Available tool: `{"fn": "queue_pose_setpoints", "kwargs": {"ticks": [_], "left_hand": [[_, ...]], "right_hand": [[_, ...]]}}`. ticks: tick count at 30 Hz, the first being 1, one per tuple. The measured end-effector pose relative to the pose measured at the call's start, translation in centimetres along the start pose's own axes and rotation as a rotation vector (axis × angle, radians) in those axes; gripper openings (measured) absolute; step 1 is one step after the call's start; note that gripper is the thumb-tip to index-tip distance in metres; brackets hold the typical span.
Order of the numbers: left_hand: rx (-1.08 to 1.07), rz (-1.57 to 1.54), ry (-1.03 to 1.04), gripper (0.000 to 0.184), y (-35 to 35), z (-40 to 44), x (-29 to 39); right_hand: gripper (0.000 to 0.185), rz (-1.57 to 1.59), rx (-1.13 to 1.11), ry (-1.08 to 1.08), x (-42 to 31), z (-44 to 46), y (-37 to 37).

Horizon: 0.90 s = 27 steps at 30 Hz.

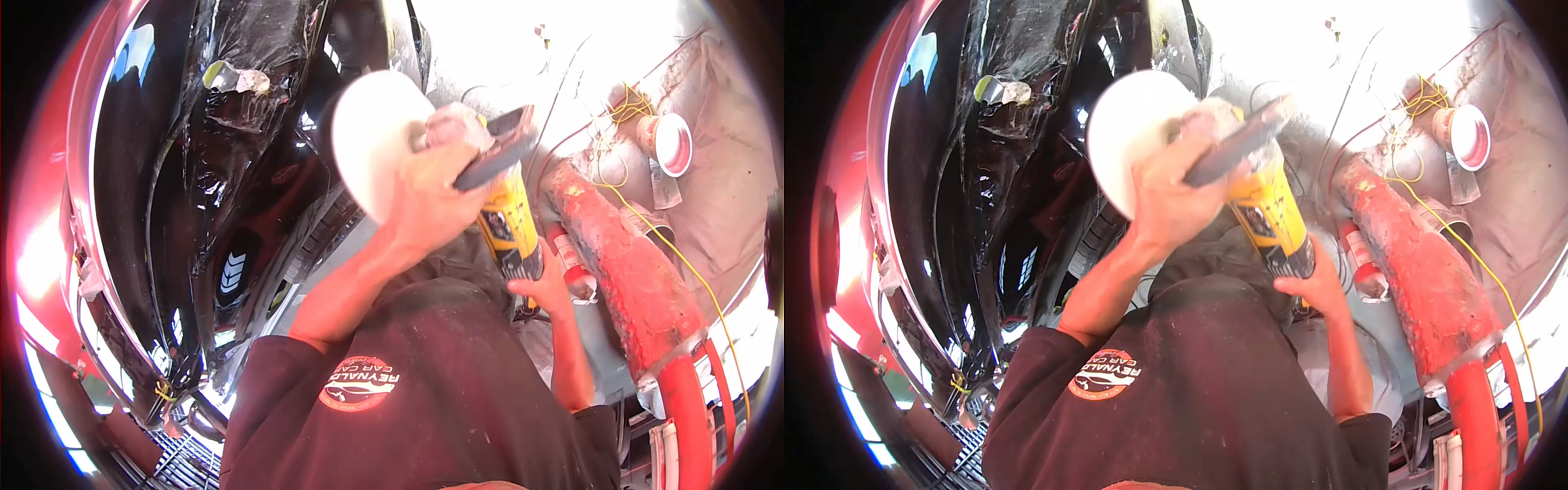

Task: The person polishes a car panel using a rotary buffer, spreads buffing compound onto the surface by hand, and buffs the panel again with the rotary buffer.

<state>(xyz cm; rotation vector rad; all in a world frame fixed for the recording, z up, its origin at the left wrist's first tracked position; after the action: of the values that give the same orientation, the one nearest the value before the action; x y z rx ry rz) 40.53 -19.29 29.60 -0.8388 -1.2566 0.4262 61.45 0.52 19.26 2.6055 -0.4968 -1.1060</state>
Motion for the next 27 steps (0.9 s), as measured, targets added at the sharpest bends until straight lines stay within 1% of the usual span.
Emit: {"fn": "queue_pose_setpoints", "kwargs": {"ticks": [1,3,5,7,8,11,12,15,16,17,18,19,21,22,25,27], "left_hand": [[0.029,0.003,0.007,0.020,0.2,1.2,-0.2],[0.087,0.004,0.023,0.019,0.8,4.4,-1.0],[0.077,0.030,-0.057,0.020,1.2,7.6,-1.2],[0.018,0.096,-0.149,0.025,1.2,10.6,-1.2],[0.094,0.042,-0.089,0.028,1.6,11.6,-1.6],[0.015,0.009,-0.162,0.031,2.0,12.9,-1.6],[-0.001,0.149,-0.186,0.026,1.9,12.2,-1.0],[-0.081,0.174,-0.161,0.038,2.8,8.5,-1.4],[-0.073,0.158,-0.166,0.039,3.2,6.9,-1.3],[-0.065,0.140,-0.167,0.039,3.5,5.3,-1.2],[-0.067,0.125,-0.134,0.035,3.8,3.9,-1.3],[-0.110,0.100,-0.158,0.033,4.1,3.1,-1.5],[-0.189,0.053,-0.214,0.029,4.6,2.2,-1.7],[-0.209,0.056,-0.209,0.024,4.7,2.3,-1.7],[-0.179,0.104,-0.203,0.024,4.9,4.3,-1.3],[-0.133,0.115,-0.198,0.024,5.4,6.6,-2.2]], "right_hand": [[0.092,-0.001,-0.008,-0.027,-0.2,1.0,-0.1],[0.085,0.027,-0.029,-0.079,-1.6,3.7,0.0],[0.080,0.026,-0.034,-0.127,-3.4,6.5,0.1],[0.068,0.082,-0.037,-0.103,-4.9,8.8,0.3],[0.061,0.098,-0.041,-0.042,-5.9,9.5,0.4],[0.060,0.194,-0.049,-0.011,-6.2,10.3,0.5],[0.066,0.185,-0.065,0.024,-5.6,10.1,0.0],[0.071,0.116,-0.066,-0.098,-2.6,7.7,-0.8],[0.078,0.117,-0.056,-0.029,-1.4,6.5,-1.3],[0.081,0.110,-0.051,-0.004,-0.5,5.3,-1.4],[0.081,0.114,-0.020,0.002,0.6,4.1,-1.3],[0.082,0.114,0.008,0.005,1.2,3.2,-1.3],[0.083,0.153,0.028,0.095,1.6,2.1,-1.3],[0.083,0.172,0.035,0.139,1.7,2.0,-1.3],[0.081,0.133,0.010,0.088,0.8,3.5,-1.7],[0.077,0.161,-0.028,0.109,-1.2,5.4,-1.8]]}}
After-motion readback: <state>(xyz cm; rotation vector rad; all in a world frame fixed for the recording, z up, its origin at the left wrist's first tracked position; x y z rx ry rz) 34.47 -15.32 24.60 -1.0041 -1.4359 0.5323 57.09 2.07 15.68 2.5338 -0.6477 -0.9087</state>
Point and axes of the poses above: each hand's wrist, its own z-axis towards the middle knuckle, its own y-axis out of the palm, x = y × z, the point moved 2 cm from there along z, towards the middle knuckle, and after that the axes turned 15 degrees about z, right-handed, at the moved point
